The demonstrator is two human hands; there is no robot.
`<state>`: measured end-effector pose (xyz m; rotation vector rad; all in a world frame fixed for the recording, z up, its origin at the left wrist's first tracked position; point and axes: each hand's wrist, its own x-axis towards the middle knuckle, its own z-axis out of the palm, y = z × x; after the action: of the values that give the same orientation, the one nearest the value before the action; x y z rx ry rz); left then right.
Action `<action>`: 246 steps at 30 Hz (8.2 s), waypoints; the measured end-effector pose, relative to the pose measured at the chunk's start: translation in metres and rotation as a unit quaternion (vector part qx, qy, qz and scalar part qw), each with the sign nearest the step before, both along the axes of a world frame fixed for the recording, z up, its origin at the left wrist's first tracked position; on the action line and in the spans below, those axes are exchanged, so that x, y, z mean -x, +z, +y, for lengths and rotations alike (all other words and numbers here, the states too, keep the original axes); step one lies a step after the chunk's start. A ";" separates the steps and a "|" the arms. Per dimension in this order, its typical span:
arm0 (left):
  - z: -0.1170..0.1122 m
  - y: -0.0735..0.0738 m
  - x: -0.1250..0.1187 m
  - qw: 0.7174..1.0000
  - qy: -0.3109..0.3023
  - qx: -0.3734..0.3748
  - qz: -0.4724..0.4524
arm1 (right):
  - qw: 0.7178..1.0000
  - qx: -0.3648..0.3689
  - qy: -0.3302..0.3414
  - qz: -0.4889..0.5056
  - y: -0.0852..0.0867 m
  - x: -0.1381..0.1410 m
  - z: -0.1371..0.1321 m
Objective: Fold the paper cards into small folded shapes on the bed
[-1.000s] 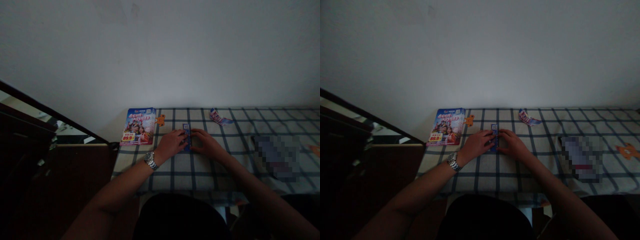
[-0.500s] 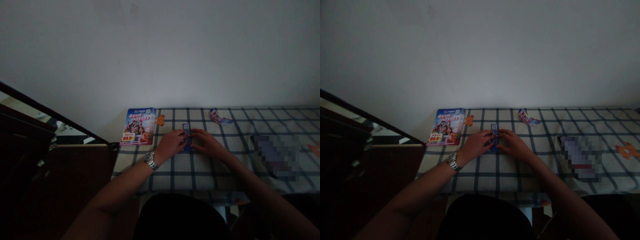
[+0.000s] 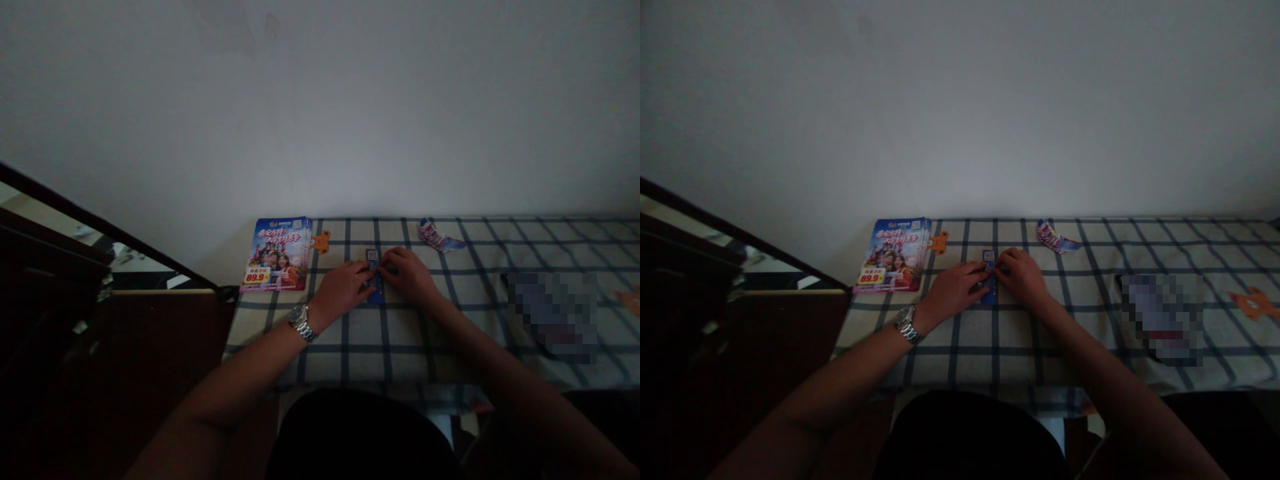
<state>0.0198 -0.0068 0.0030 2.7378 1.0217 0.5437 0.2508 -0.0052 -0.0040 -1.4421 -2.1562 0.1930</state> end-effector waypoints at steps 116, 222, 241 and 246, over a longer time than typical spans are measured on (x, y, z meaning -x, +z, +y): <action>0.016 0.002 0.011 0.995 0.068 -0.034 -0.058 | 0.990 -0.108 0.084 0.041 -0.011 0.001 0.011; 0.008 0.016 0.010 0.983 0.084 0.012 -0.164 | 0.983 -0.092 0.132 -0.092 0.011 0.024 -0.009; 0.008 0.027 0.014 0.996 0.071 0.005 -0.061 | 0.977 -0.091 0.150 -0.118 0.011 0.018 -0.008; 0.008 0.027 0.015 0.995 0.093 -0.001 -0.045 | 0.981 -0.071 0.151 -0.096 0.012 0.016 -0.007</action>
<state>0.0047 0.0013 0.0305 2.6070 1.2622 0.6895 0.2347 -0.0125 0.0081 -1.0878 -2.4855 0.0063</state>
